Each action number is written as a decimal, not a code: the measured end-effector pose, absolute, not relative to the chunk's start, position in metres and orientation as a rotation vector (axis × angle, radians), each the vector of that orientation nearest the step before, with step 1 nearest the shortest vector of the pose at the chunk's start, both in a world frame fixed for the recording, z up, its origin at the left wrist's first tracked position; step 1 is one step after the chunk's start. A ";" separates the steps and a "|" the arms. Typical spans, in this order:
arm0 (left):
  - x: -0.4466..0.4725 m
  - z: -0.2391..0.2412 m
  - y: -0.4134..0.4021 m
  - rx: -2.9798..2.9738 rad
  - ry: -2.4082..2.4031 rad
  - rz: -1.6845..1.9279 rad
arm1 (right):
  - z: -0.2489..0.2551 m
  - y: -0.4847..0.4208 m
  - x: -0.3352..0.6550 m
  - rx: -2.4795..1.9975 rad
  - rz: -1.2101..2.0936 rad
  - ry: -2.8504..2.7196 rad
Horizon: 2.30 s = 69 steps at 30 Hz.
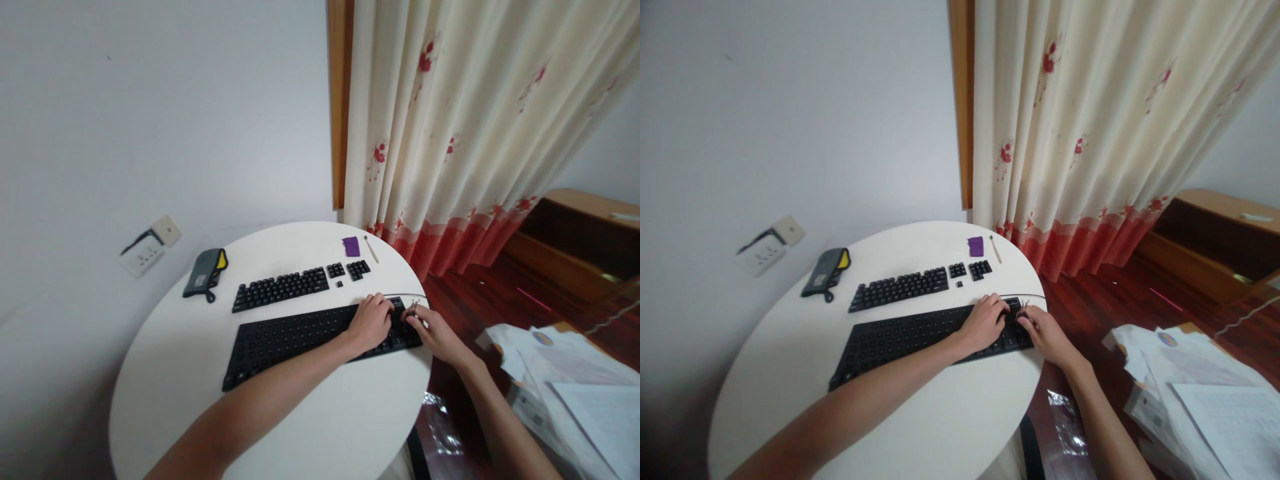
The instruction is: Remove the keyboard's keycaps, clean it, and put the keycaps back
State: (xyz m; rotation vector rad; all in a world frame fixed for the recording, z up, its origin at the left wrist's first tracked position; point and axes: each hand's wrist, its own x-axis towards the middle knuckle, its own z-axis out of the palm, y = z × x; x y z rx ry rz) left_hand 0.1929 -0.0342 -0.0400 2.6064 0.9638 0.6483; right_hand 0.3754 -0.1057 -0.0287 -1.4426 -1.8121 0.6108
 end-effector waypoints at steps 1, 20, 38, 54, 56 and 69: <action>0.193 -0.040 -0.035 2.606 0.973 0.649 | -0.031 -0.105 0.375 -1.467 0.599 -1.788; 0.201 -0.018 -0.044 2.324 0.747 0.800 | -0.041 -0.086 0.352 -1.515 0.383 -1.220; 0.198 -0.010 0.034 2.473 1.356 0.840 | -0.053 -0.082 0.335 -1.519 0.414 -1.031; 0.200 -0.043 0.075 2.432 1.613 0.777 | -0.044 -0.093 0.333 -1.489 0.401 -1.010; 0.200 -0.043 0.074 2.431 1.636 0.764 | -0.039 -0.096 0.336 -1.480 0.380 -0.990; 0.204 -0.039 0.071 2.415 1.732 0.745 | -0.031 -0.112 0.355 -1.432 0.363 -0.905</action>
